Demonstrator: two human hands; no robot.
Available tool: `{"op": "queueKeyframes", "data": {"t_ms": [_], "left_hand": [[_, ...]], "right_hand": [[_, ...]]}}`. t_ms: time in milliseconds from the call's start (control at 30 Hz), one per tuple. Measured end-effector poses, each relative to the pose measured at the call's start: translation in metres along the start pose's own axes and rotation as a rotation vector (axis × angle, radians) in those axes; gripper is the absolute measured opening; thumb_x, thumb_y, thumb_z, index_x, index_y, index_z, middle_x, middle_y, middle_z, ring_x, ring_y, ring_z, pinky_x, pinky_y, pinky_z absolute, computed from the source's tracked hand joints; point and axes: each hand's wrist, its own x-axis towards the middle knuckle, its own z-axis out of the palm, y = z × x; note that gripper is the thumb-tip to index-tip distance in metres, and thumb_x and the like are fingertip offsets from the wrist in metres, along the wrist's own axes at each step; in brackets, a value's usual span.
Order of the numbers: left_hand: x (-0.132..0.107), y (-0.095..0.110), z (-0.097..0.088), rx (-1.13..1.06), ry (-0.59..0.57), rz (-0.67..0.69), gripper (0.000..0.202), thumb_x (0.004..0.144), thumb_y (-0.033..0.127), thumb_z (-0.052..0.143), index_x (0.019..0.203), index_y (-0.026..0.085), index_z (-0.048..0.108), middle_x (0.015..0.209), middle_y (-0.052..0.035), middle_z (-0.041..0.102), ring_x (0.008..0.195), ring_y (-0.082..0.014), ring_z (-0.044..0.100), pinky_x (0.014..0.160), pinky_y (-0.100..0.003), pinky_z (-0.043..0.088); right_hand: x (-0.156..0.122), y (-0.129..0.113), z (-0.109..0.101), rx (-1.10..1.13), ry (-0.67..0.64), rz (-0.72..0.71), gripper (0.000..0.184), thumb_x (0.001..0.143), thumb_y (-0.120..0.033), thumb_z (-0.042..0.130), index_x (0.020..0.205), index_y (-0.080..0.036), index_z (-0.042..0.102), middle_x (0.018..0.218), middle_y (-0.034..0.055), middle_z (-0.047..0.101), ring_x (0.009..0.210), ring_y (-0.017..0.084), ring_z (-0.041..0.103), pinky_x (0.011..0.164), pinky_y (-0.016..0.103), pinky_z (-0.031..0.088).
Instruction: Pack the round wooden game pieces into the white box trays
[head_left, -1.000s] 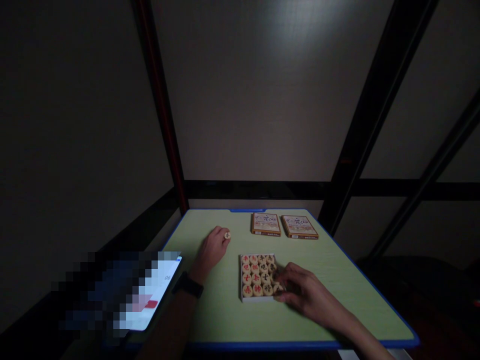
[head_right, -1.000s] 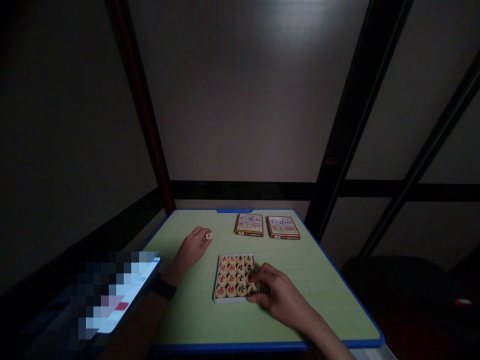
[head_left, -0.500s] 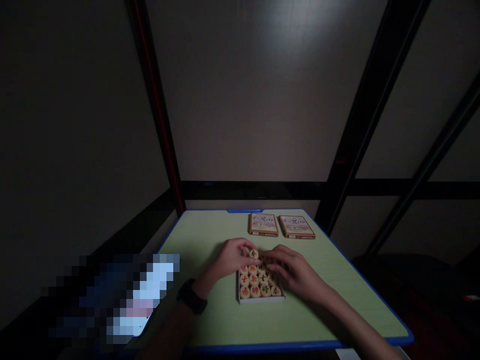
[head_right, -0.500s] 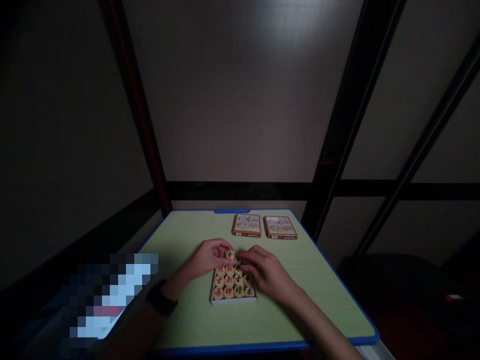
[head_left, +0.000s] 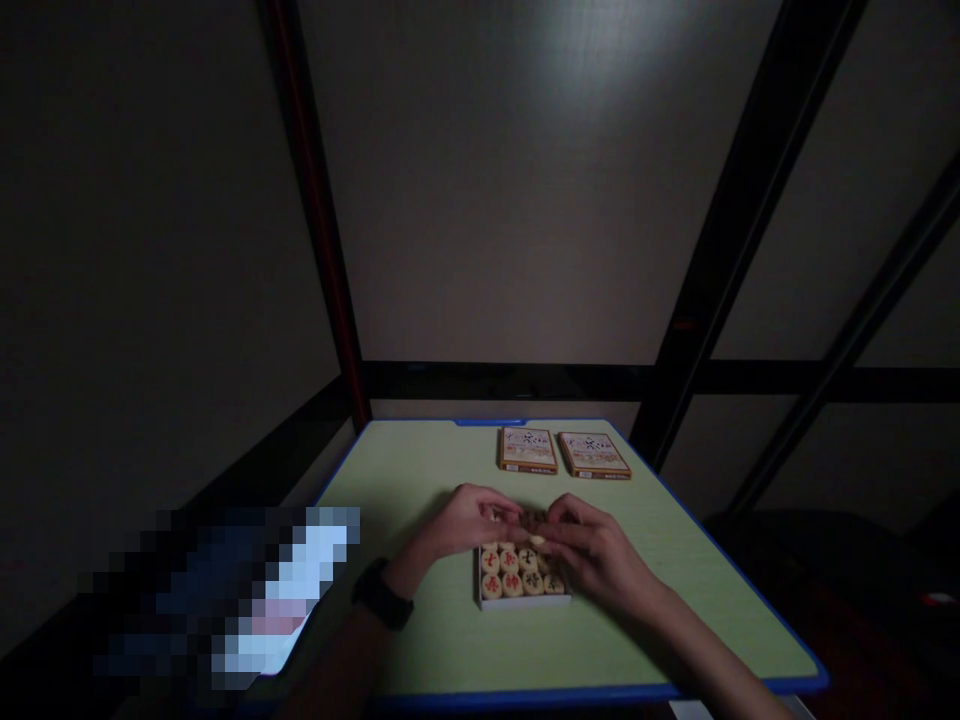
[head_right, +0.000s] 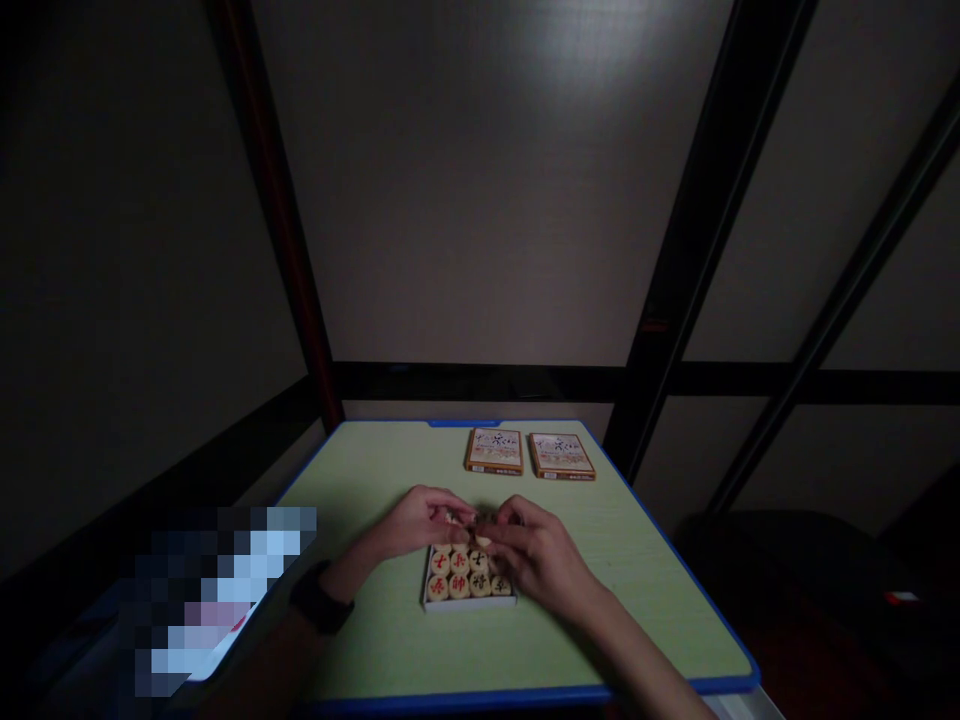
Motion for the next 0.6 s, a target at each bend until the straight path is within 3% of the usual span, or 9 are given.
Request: {"op": "queueKeyframes", "data": {"t_ms": [100, 233, 600], "left_hand": [[0.004, -0.006, -0.001, 0.109, 0.166, 0.063, 0.034, 0.079, 0.045, 0.069, 0.087, 0.013, 0.078, 0.081, -0.0074, 0.073, 0.065, -0.0133, 0.055, 0.058, -0.024, 0.04], [0.01, -0.019, -0.001, 0.256, 0.293, 0.066, 0.036, 0.087, 0.044, 0.057, 0.078, 0.014, 0.075, 0.071, -0.0043, 0.071, 0.063, -0.0139, 0.057, 0.058, -0.024, 0.04], [0.008, -0.024, -0.004, 0.498, 0.273, 0.078, 0.033, 0.089, 0.035, 0.052, 0.077, 0.016, 0.076, 0.075, -0.0053, 0.074, 0.069, -0.0162, 0.061, 0.066, -0.025, 0.043]], "right_hand": [[-0.016, 0.004, -0.003, 0.119, -0.05, 0.107, 0.03, 0.096, -0.042, 0.058, 0.103, -0.022, 0.08, 0.083, 0.0054, 0.061, 0.074, 0.017, 0.06, 0.066, 0.029, 0.05], [-0.034, 0.007, 0.001, 0.194, -0.11, 0.188, 0.029, 0.093, -0.044, 0.062, 0.102, -0.023, 0.08, 0.082, 0.0054, 0.064, 0.075, 0.017, 0.061, 0.068, 0.03, 0.051], [-0.032, -0.008, 0.004, 0.208, -0.141, 0.24, 0.03, 0.092, -0.042, 0.062, 0.099, -0.019, 0.08, 0.085, 0.0078, 0.066, 0.078, 0.019, 0.063, 0.069, 0.03, 0.05]]}}
